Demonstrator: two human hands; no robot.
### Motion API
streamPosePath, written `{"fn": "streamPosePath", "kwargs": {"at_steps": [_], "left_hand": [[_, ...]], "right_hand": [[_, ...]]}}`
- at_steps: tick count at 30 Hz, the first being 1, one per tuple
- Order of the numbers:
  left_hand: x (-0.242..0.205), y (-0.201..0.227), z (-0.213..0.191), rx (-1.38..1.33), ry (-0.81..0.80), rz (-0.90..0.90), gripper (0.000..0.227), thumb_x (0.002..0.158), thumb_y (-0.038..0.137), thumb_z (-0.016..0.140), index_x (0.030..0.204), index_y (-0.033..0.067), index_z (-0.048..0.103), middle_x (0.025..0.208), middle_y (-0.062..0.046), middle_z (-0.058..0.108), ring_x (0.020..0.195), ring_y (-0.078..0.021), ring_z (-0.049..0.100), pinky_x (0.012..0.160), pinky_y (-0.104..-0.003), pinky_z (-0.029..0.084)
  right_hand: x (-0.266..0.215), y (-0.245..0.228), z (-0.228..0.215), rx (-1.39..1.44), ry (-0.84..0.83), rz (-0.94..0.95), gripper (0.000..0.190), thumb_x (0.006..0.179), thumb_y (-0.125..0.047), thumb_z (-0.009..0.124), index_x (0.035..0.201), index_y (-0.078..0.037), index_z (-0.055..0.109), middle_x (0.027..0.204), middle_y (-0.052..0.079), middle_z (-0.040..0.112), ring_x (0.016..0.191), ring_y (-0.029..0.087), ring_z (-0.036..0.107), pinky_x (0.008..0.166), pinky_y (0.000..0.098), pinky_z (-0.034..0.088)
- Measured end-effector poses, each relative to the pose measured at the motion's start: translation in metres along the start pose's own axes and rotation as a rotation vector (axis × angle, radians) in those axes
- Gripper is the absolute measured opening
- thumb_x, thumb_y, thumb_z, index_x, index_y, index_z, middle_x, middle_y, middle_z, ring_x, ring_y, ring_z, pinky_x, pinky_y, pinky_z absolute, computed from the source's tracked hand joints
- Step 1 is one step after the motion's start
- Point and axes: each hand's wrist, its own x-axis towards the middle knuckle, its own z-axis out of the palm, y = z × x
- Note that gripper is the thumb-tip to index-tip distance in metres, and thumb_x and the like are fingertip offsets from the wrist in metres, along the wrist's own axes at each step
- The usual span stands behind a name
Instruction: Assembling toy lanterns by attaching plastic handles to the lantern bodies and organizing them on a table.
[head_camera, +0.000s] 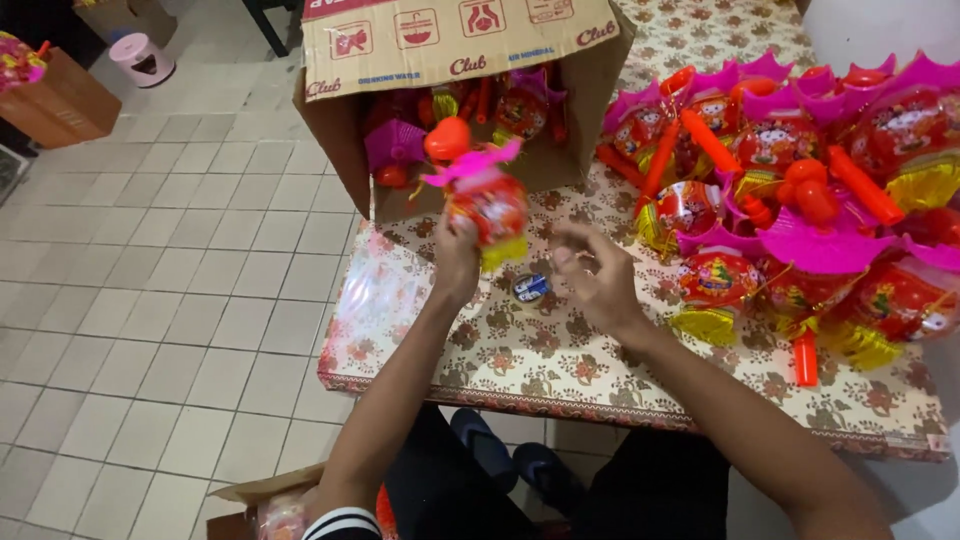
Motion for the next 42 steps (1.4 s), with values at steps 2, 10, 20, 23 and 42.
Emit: {"fn": "streamPosePath", "kwargs": {"at_steps": [2,10,20,23,42], "left_hand": [[-0.011,0.012,0.006,0.088,-0.112,0.001,0.088,0.075,0.075,0.076,0.129,0.0074,0.058,0.104,-0.009,0.066,0.094,-0.0194,0.069,0.079,-0.037,0.064],[-0.017,-0.066,0.007,0.169,-0.461,0.071,0.085,0.099,0.043,0.069,0.159,0.0018,0.024,0.154,-0.028,0.039,0.145,-0.0348,0.035,0.12,-0.055,0.032],[-0.058,0.008,0.175,0.022,-0.438,-0.052,0.06,0.106,0.042,0.056,0.155,0.0162,0.035,0.158,-0.009,0.044,0.131,-0.0212,0.058,0.098,-0.04,0.056],[-0.064,0.013,0.226,0.121,-0.49,0.02,0.059,0.104,0.041,0.059,0.151,0.0105,0.043,0.139,-0.01,0.054,0.111,-0.0187,0.065,0.09,-0.035,0.06],[-0.046,-0.069,0.356,0.688,-0.646,0.445,0.049,0.096,-0.002,0.072,0.139,0.0134,0.056,0.144,-0.016,0.059,0.081,-0.0157,0.08,0.076,-0.028,0.074]], "right_hand": [[0.004,-0.044,-0.001,0.087,-0.05,-0.006,0.068,0.097,-0.052,0.062,0.141,-0.001,0.049,0.12,0.026,0.06,0.109,0.039,0.064,0.09,0.0557,0.056],[0.011,-0.066,-0.023,-0.096,0.007,-0.177,0.086,0.092,-0.046,0.081,0.156,-0.008,0.037,0.149,0.024,0.045,0.135,0.046,0.049,0.095,0.0584,0.054],[-0.017,-0.123,-0.122,-0.413,0.316,-0.245,0.06,0.109,-0.047,0.053,0.154,-0.011,0.039,0.148,0.017,0.042,0.137,0.032,0.048,0.114,0.0459,0.048],[-0.024,-0.13,-0.174,-0.595,0.382,-0.264,0.064,0.109,-0.056,0.048,0.154,-0.01,0.044,0.138,0.015,0.04,0.129,0.032,0.049,0.109,0.047,0.05],[-0.026,-0.091,-0.339,-0.691,0.503,-0.232,0.018,0.11,-0.005,0.049,0.126,0.001,0.054,0.116,0.022,0.067,0.105,0.034,0.069,0.086,0.0398,0.063]]}}
